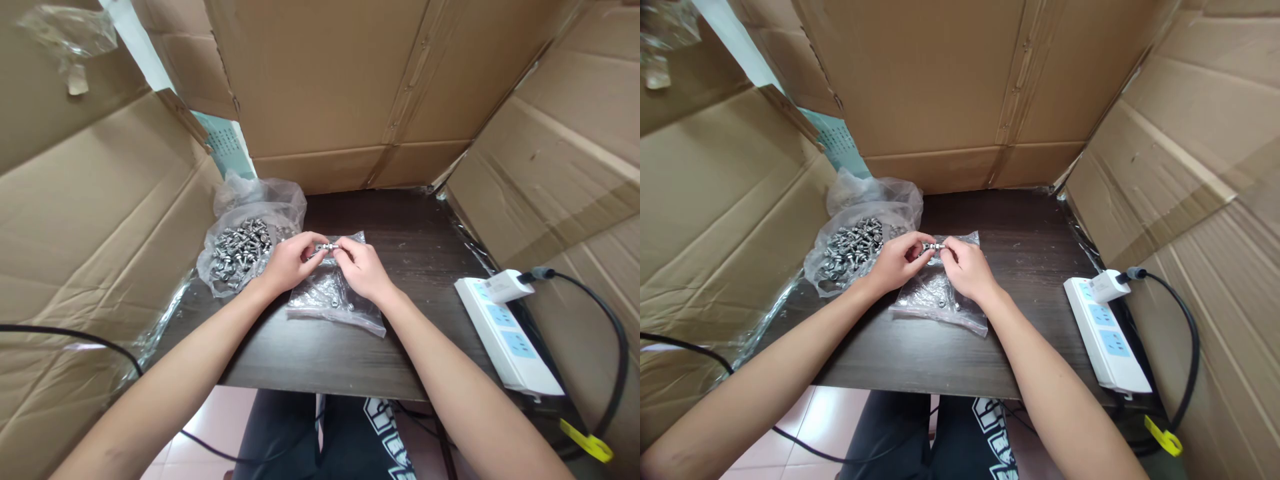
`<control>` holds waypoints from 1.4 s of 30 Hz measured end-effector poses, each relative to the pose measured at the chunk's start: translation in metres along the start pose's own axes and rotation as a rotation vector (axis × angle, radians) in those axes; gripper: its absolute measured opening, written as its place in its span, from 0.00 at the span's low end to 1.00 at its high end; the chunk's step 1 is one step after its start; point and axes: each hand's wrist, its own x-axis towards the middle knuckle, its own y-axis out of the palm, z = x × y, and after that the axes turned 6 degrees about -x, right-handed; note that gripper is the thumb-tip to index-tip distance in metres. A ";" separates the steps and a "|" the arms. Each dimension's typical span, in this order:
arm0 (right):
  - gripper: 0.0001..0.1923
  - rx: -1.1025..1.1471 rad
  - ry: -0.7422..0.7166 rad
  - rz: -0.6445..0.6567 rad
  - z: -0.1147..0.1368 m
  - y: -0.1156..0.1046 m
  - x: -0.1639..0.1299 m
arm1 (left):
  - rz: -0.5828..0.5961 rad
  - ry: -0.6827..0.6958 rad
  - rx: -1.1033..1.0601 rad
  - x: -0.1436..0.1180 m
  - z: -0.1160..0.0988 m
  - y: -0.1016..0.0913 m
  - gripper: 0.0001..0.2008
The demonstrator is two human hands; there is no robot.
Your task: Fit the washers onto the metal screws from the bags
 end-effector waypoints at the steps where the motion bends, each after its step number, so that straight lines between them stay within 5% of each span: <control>1: 0.14 -0.029 -0.026 -0.002 0.001 0.000 0.000 | 0.028 -0.023 -0.010 0.000 0.001 0.000 0.08; 8: 0.20 -0.030 -0.029 0.078 0.005 -0.001 0.000 | 0.143 -0.055 -0.025 -0.001 -0.003 -0.001 0.10; 15: 0.27 -0.087 0.163 0.021 0.008 0.000 -0.002 | 0.213 -0.091 -0.038 0.000 -0.012 -0.002 0.09; 19: 0.28 -0.050 0.121 0.048 0.008 0.002 -0.003 | 0.190 -0.104 -0.025 0.001 -0.010 -0.002 0.11; 31: 0.29 0.038 0.136 -0.149 0.004 0.005 0.000 | 0.125 -0.158 0.009 0.002 -0.010 -0.003 0.08; 34: 0.27 0.327 0.194 -0.118 0.005 0.005 0.002 | 0.126 -0.156 0.009 0.002 -0.010 -0.004 0.08; 38: 0.14 1.041 0.307 0.074 0.008 -0.003 0.006 | 0.123 -0.147 0.000 0.001 -0.010 -0.004 0.08; 42: 0.14 1.267 0.331 0.075 0.012 -0.012 0.006 | 0.123 -0.146 -0.013 0.000 -0.010 -0.003 0.07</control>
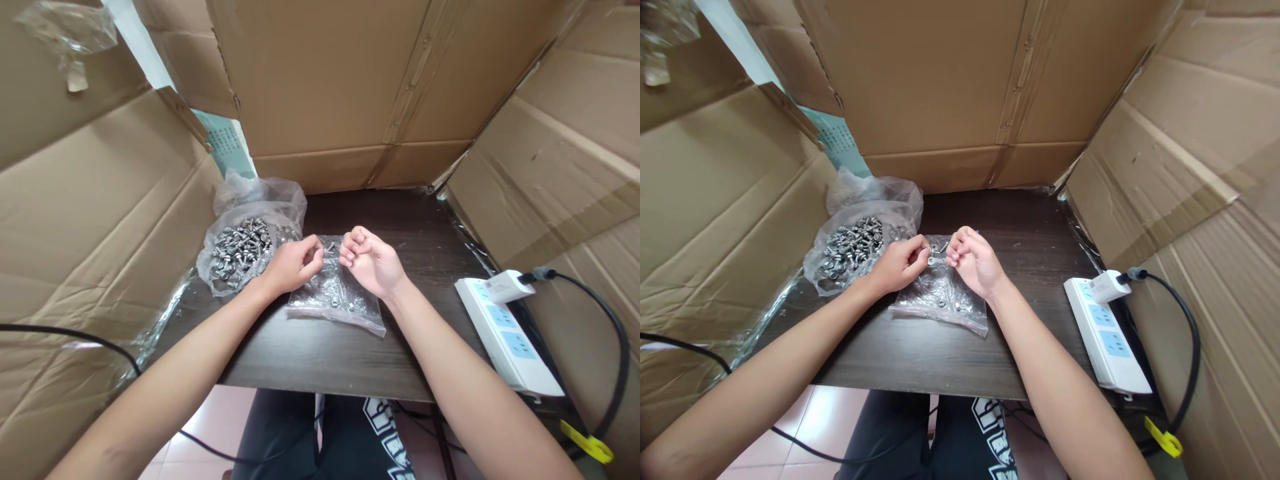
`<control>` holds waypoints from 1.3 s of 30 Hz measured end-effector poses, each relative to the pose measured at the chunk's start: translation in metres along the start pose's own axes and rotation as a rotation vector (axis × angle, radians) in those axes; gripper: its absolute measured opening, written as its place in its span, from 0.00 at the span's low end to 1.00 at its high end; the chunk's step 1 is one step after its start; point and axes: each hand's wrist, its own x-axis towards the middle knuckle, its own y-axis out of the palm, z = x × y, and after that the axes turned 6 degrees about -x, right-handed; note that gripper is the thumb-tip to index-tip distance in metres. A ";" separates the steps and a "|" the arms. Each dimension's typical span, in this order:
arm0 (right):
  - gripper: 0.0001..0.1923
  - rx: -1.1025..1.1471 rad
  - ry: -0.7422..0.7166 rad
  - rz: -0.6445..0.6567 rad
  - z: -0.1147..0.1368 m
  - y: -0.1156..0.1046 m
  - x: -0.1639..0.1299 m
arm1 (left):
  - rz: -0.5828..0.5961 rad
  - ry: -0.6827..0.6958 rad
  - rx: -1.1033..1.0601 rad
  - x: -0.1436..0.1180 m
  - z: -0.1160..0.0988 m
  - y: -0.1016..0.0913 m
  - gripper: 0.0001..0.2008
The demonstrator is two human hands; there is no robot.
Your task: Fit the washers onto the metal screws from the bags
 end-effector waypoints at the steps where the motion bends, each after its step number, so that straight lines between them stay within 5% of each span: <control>1: 0.16 0.012 -0.009 -0.010 0.001 0.000 -0.001 | 0.003 0.000 -0.003 0.000 0.000 0.000 0.08; 14: 0.22 0.107 0.044 0.117 0.007 -0.002 -0.004 | 0.023 -0.006 -0.015 0.000 -0.001 0.001 0.09; 21: 0.21 -0.020 0.035 0.112 0.008 -0.002 -0.004 | 0.033 -0.005 0.035 0.000 -0.001 0.001 0.09; 24: 0.14 -0.263 -0.154 0.043 -0.001 -0.004 -0.002 | 0.067 0.010 0.154 0.000 -0.001 -0.001 0.10; 29: 0.12 -1.017 -0.678 -0.013 -0.015 -0.005 -0.006 | 0.089 0.000 0.202 0.002 0.000 -0.003 0.12; 34: 0.08 -1.392 -1.090 0.028 -0.020 0.001 -0.010 | -0.162 -0.136 -0.410 0.008 -0.003 -0.005 0.09; 39: 0.08 -1.525 -1.240 0.073 -0.022 0.006 -0.010 | -0.228 -0.192 -0.741 0.012 -0.012 -0.006 0.15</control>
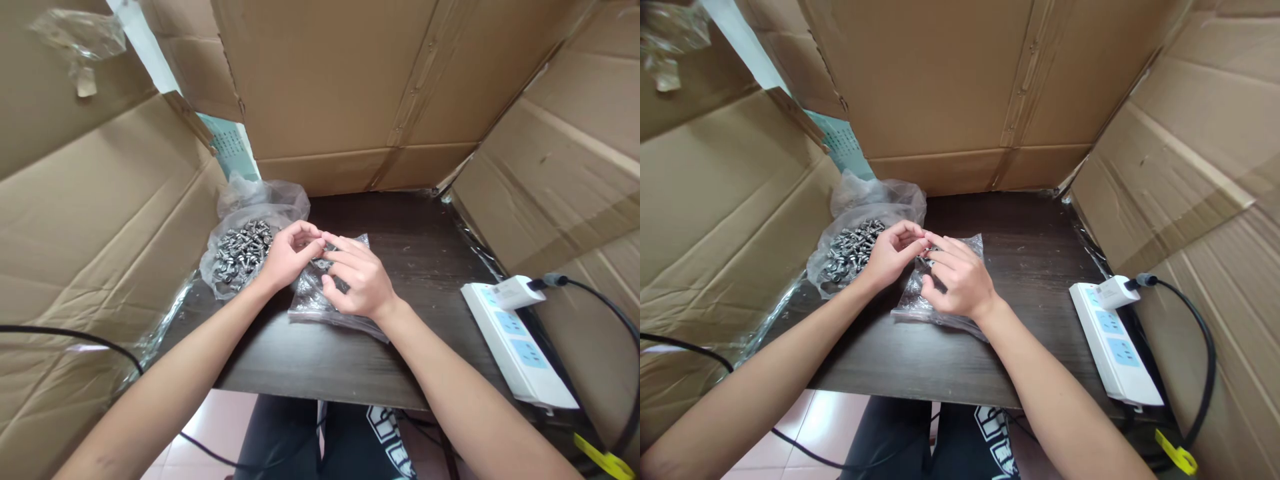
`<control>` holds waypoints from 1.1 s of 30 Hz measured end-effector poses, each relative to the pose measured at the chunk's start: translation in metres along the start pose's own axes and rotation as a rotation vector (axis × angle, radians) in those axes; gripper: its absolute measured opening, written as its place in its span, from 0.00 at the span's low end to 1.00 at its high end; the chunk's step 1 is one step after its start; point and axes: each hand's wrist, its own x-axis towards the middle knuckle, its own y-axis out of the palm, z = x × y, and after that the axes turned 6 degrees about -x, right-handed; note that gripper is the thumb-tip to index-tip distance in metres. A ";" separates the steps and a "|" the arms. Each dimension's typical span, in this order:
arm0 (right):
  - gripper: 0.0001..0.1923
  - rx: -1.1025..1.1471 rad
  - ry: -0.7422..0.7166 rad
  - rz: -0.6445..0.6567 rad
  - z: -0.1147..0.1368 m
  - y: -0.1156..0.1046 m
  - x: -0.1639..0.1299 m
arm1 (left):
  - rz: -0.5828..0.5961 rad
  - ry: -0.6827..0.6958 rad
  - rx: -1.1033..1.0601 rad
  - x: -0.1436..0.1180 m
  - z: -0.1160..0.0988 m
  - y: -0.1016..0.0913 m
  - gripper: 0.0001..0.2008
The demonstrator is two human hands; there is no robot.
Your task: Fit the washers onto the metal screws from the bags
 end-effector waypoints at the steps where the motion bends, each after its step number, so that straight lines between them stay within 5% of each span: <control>1: 0.08 -0.015 -0.003 0.016 0.000 0.001 0.000 | -0.009 0.010 -0.007 -0.001 -0.001 0.001 0.16; 10: 0.10 -0.035 -0.009 0.006 0.001 0.003 -0.002 | -0.034 0.097 0.058 -0.003 -0.004 0.002 0.15; 33: 0.09 -0.002 0.059 -0.036 0.010 -0.013 0.003 | 0.070 -0.082 -0.077 -0.001 -0.006 0.000 0.18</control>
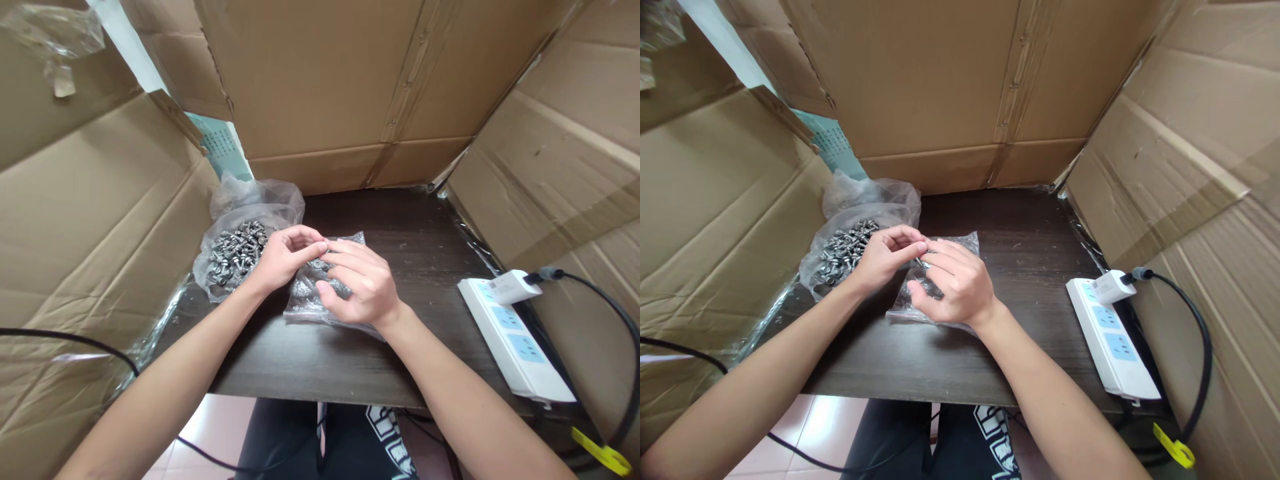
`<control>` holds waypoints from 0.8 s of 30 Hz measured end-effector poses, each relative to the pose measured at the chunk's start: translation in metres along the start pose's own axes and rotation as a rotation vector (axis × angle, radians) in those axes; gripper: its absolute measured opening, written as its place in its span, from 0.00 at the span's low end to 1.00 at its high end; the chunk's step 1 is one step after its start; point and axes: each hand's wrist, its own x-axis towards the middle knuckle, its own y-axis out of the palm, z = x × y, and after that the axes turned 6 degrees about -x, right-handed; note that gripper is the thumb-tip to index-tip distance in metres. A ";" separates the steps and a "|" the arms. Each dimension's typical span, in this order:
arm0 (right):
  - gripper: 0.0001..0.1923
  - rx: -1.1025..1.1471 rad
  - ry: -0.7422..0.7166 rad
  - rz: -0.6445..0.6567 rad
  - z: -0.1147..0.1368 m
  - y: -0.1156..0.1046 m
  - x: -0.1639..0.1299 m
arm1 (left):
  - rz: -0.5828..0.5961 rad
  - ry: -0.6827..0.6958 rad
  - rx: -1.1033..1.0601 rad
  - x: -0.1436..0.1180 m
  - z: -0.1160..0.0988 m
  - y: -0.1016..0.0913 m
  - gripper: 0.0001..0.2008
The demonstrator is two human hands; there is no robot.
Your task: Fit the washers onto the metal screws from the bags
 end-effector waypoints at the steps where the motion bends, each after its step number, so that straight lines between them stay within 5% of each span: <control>1: 0.10 -0.016 -0.007 -0.007 0.001 0.000 0.001 | 0.004 -0.009 -0.008 0.000 0.000 -0.001 0.18; 9: 0.10 0.020 0.020 -0.021 0.003 -0.001 0.001 | 0.064 -0.047 -0.037 0.000 0.003 -0.004 0.16; 24: 0.09 -0.012 -0.022 -0.084 0.002 0.000 0.003 | -0.011 -0.045 -0.053 0.001 0.003 0.001 0.18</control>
